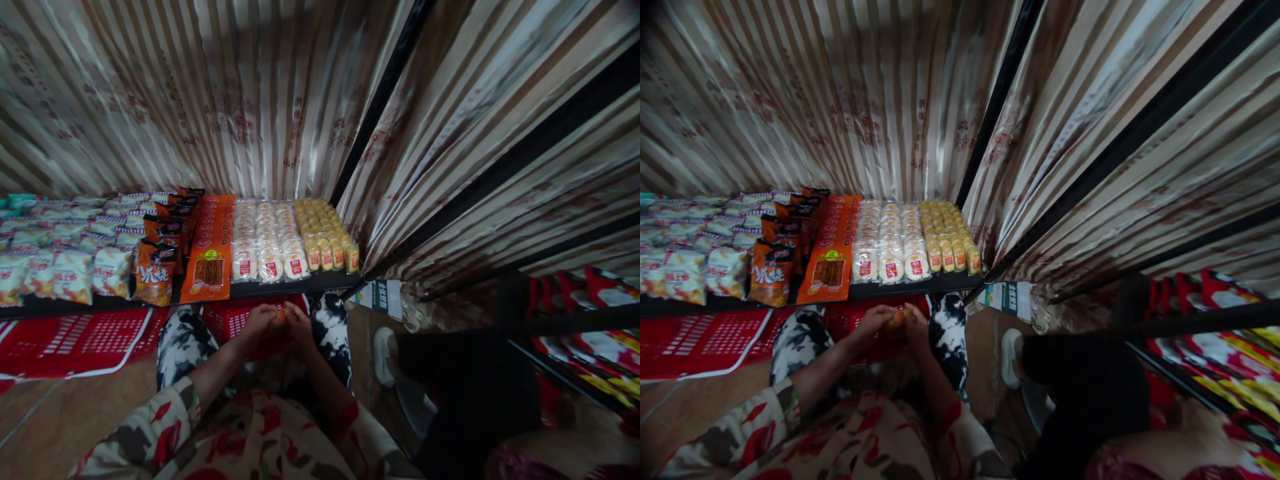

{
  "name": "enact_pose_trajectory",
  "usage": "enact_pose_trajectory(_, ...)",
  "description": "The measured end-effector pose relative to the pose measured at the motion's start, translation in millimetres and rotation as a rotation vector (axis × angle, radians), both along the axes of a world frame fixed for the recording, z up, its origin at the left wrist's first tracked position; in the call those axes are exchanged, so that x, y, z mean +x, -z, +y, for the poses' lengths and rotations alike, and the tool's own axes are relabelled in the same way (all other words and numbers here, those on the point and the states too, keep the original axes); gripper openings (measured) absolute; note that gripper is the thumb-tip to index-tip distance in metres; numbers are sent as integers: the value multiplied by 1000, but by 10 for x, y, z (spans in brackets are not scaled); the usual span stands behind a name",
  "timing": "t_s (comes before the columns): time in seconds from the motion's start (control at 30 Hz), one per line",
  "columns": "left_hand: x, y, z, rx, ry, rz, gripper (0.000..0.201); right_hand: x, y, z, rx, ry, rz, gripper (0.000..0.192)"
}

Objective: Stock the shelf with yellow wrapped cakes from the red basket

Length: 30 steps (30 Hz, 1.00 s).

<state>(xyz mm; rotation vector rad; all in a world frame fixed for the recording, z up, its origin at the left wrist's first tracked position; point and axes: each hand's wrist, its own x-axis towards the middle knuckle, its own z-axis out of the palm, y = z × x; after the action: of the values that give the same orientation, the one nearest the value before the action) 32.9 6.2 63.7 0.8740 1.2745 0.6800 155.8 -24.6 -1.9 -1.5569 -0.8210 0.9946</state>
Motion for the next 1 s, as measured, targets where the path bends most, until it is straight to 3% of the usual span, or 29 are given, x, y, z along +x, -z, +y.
enact_pose_trajectory(0.43, 23, -308, 203, 75, 117, 85, 4, 133, -350, -157, 263, -178, -567, 26)
enact_pose_trajectory(0.6, 96, -368, 258, 89, 173, 86, 6, 164, -439, -208, 275, -253, -647, 46)
enact_pose_trajectory(0.7, 152, -407, 290, 89, 197, 84, 5, 190, -456, -218, 332, -273, -687, 47)
enact_pose_trajectory(0.87, 292, -489, 329, 102, 206, 56, 11, 256, -493, -207, 373, -140, -814, 40)
enact_pose_trajectory(1.0, 438, -508, 332, 125, 165, 25, 13, 304, -575, -191, 320, -9, -866, 37)
